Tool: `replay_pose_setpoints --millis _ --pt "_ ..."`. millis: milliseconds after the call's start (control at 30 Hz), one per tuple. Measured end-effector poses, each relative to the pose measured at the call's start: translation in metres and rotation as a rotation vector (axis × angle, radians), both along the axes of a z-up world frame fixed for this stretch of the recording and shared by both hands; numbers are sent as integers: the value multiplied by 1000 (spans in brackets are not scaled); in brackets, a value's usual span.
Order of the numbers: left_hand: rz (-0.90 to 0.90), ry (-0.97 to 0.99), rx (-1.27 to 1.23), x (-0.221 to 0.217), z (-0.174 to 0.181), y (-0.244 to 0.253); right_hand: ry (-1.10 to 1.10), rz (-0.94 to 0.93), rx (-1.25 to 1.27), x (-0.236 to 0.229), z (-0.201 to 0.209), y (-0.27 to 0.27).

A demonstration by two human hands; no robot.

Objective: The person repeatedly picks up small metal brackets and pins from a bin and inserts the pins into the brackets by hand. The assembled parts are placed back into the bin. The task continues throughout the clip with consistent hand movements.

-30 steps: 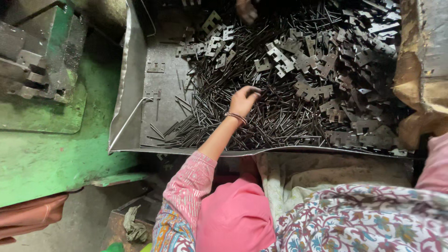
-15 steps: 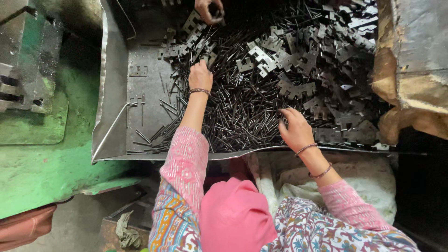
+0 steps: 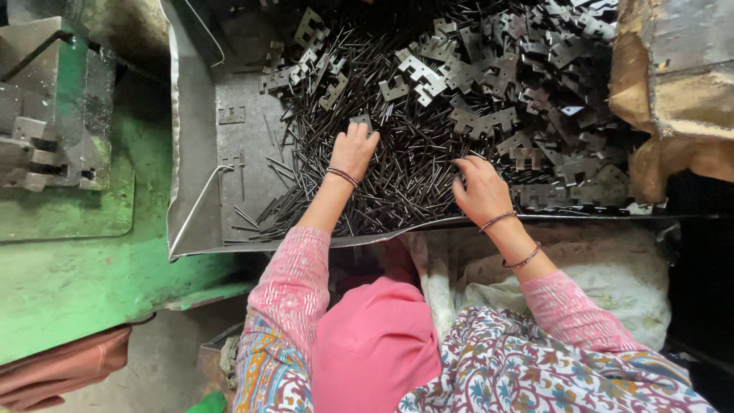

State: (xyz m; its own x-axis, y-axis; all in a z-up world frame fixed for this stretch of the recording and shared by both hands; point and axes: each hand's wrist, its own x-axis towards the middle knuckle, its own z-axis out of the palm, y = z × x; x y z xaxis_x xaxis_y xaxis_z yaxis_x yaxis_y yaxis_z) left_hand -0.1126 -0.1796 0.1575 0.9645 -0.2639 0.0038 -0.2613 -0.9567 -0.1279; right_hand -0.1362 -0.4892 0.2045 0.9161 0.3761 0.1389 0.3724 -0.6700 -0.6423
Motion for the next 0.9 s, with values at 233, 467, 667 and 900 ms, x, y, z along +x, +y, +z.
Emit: replay_pose_setpoints --millis 233,467,667,900 --pt "-271 40 105 20 9 19 18 -18 -10 1 -4 -2" --pt "-252 10 233 27 11 20 7 -28 -8 -3 -2 1" --pt "-117 148 -262 34 31 16 24 -45 1 0 2 1" --pt "-414 -316 -322 51 5 -36 4 -39 5 -3 5 3"
